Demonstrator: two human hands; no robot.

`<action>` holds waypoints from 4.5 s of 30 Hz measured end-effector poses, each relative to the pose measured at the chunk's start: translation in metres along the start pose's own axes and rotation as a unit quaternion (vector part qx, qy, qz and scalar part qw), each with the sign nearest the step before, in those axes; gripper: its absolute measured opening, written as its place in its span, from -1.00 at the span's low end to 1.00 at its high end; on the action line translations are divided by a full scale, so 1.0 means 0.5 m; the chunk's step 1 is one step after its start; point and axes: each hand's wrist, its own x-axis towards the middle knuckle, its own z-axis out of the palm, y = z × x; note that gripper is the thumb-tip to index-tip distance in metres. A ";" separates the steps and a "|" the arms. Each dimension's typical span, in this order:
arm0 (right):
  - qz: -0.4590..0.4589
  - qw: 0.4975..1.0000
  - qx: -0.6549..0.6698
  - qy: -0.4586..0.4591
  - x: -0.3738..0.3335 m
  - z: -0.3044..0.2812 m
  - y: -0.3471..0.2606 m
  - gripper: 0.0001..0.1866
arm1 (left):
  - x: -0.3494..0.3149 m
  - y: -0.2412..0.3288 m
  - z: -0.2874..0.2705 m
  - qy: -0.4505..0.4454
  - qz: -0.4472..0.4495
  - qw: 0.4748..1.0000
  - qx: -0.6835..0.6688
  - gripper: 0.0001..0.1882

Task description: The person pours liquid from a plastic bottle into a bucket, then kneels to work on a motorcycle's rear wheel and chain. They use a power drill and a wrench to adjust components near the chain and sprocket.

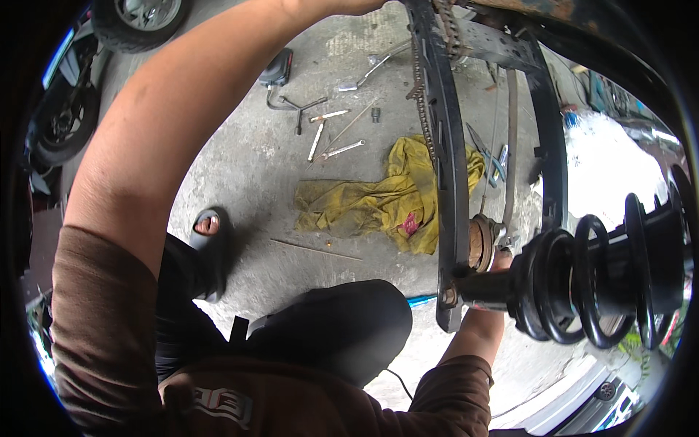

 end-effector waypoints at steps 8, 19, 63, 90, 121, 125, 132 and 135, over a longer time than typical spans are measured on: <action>0.132 0.903 0.299 0.277 -0.221 -0.009 -0.080 -0.55 | -0.006 -0.020 0.020 0.093 0.103 0.990 -0.008 -0.75; 0.019 0.777 0.621 0.101 -0.870 -0.188 -0.154 -0.73 | -0.225 0.016 0.331 0.208 -0.203 0.748 -0.597 -0.66; -0.232 0.949 0.073 0.200 -0.578 -0.460 -0.776 -0.54 | -0.186 0.092 0.209 0.149 -0.205 0.674 -0.694 -0.66; -0.238 0.949 0.094 0.182 -0.592 -0.472 -0.773 -0.47 | -0.177 0.094 0.201 0.189 -0.271 0.633 -0.700 -0.63; -0.244 0.945 0.102 0.194 -0.587 -0.466 -0.770 -0.49 | -0.179 0.092 0.193 0.103 -0.199 0.655 -0.722 -0.66; -0.250 0.943 0.099 0.197 -0.586 -0.467 -0.768 -0.48 | -0.178 0.087 0.191 0.218 -0.228 0.658 -0.684 -0.68; -0.245 0.945 0.093 0.196 -0.581 -0.466 -0.771 -0.45 | -0.177 0.090 0.192 0.053 -0.208 0.686 -0.695 -0.64; -0.245 0.946 0.091 0.190 -0.580 -0.465 -0.768 -0.45 | -0.180 0.087 0.190 0.217 -0.224 0.650 -0.693 -0.62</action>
